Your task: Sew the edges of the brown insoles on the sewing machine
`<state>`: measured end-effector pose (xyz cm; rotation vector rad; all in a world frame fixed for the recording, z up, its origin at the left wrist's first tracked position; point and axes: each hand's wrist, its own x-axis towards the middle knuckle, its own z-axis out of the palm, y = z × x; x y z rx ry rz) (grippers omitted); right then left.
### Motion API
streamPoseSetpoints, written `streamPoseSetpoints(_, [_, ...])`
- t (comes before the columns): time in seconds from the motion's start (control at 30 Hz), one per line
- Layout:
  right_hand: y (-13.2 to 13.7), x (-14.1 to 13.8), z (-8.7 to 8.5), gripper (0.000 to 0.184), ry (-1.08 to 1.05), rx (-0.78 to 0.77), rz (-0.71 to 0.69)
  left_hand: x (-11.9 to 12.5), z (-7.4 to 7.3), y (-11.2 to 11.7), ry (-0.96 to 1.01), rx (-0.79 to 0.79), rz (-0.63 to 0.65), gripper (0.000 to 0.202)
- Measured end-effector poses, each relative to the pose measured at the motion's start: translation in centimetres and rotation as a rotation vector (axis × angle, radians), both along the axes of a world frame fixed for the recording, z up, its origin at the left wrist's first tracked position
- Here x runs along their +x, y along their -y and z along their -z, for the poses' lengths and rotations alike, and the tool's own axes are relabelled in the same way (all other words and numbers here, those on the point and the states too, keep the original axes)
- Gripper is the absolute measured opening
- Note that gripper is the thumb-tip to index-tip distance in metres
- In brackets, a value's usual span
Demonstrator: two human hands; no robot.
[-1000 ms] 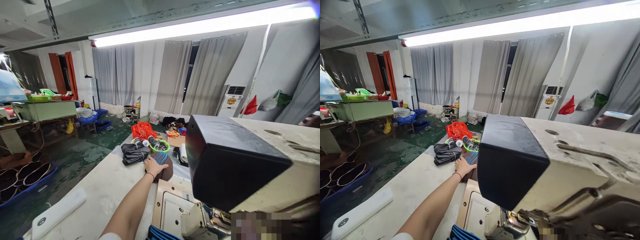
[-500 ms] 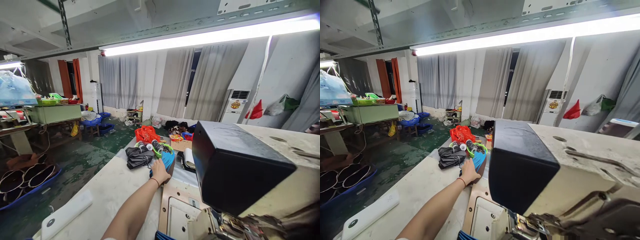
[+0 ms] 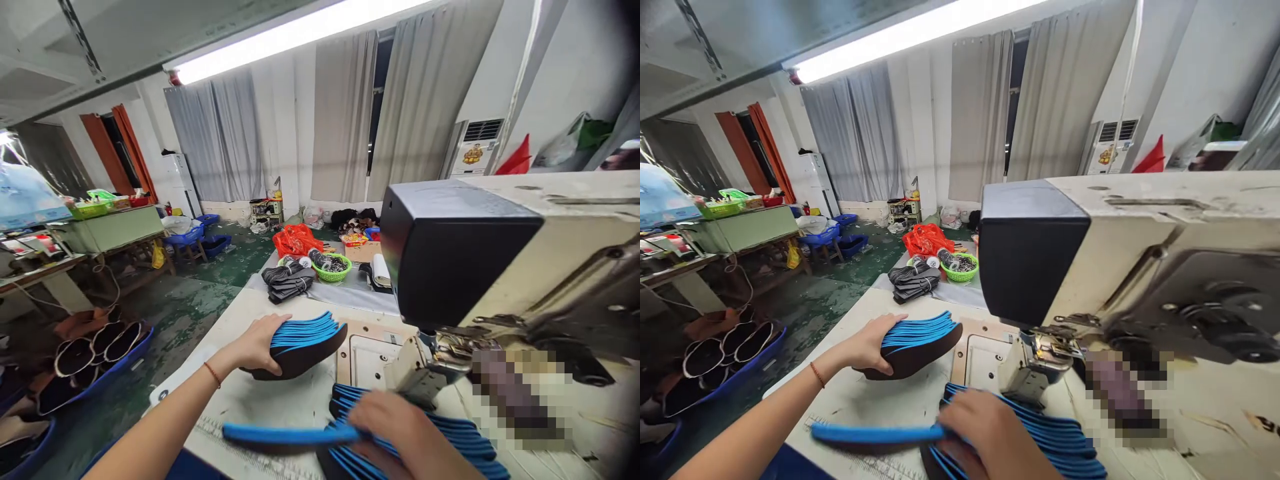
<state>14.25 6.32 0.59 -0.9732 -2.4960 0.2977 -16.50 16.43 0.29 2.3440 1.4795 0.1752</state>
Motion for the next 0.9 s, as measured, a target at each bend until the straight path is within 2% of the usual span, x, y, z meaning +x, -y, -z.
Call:
streamPoseSetpoints(0.03, [-2.3,-1.6,-0.3,0.011,0.097,-0.082,-0.01,-0.6,0.4,-0.1,-0.027,-0.025,0.0,0.109])
streamPoseSetpoints(0.1, [-6.6,-4.6,0.0,0.012,0.255,-0.098,-0.018,-1.4,0.9,-0.6,-0.074,-0.078,0.014,0.102])
streamPoseSetpoints(0.2, [-11.0,-7.6,1.9,0.013,0.333,-0.09,0.02,-1.0,1.0,-1.0,-0.109,-0.12,0.039,0.087])
streamPoseSetpoints(0.27, [-12.1,-8.3,3.4,0.013,0.351,-0.084,0.062,0.2,1.2,-0.9,-0.12,-0.108,0.035,0.094])
streamPoseSetpoints(0.37, [-11.9,-8.3,4.6,0.02,0.361,-0.069,0.133,2.8,2.1,-0.5,-0.154,-0.054,-0.008,0.124])
streamPoseSetpoints(0.4, [-11.7,-8.3,4.7,0.034,0.363,-0.063,0.156,3.5,2.4,-0.5,-0.167,-0.037,-0.025,0.128])
streamPoseSetpoints(0.5, [-11.9,-8.1,4.9,0.097,0.388,-0.074,0.184,4.7,3.1,-0.5,-0.188,-0.009,-0.026,0.127])
streamPoseSetpoints(0.53, [-12.3,-8.0,5.0,0.112,0.404,-0.093,0.176,4.7,3.1,-0.5,-0.191,-0.006,-0.01,0.126])
streamPoseSetpoints(0.6, [-13.6,-7.9,5.3,0.125,0.439,-0.149,0.157,3.8,3.1,-0.3,-0.196,0.002,0.002,0.127])
streamPoseSetpoints(0.7, [-16.1,-7.5,6.2,0.138,0.476,-0.249,0.13,1.0,3.6,0.3,-0.202,-0.001,-0.095,0.133])
streamPoseSetpoints(0.8, [-18.0,-6.9,6.9,0.141,0.479,-0.325,0.093,-2.2,5.3,1.6,-0.14,-0.031,-0.262,0.139])
streamPoseSetpoints(0.9, [-18.7,-6.6,7.1,0.138,0.427,-0.33,0.06,-4.1,7.4,2.8,0.083,-0.037,-0.338,0.137])
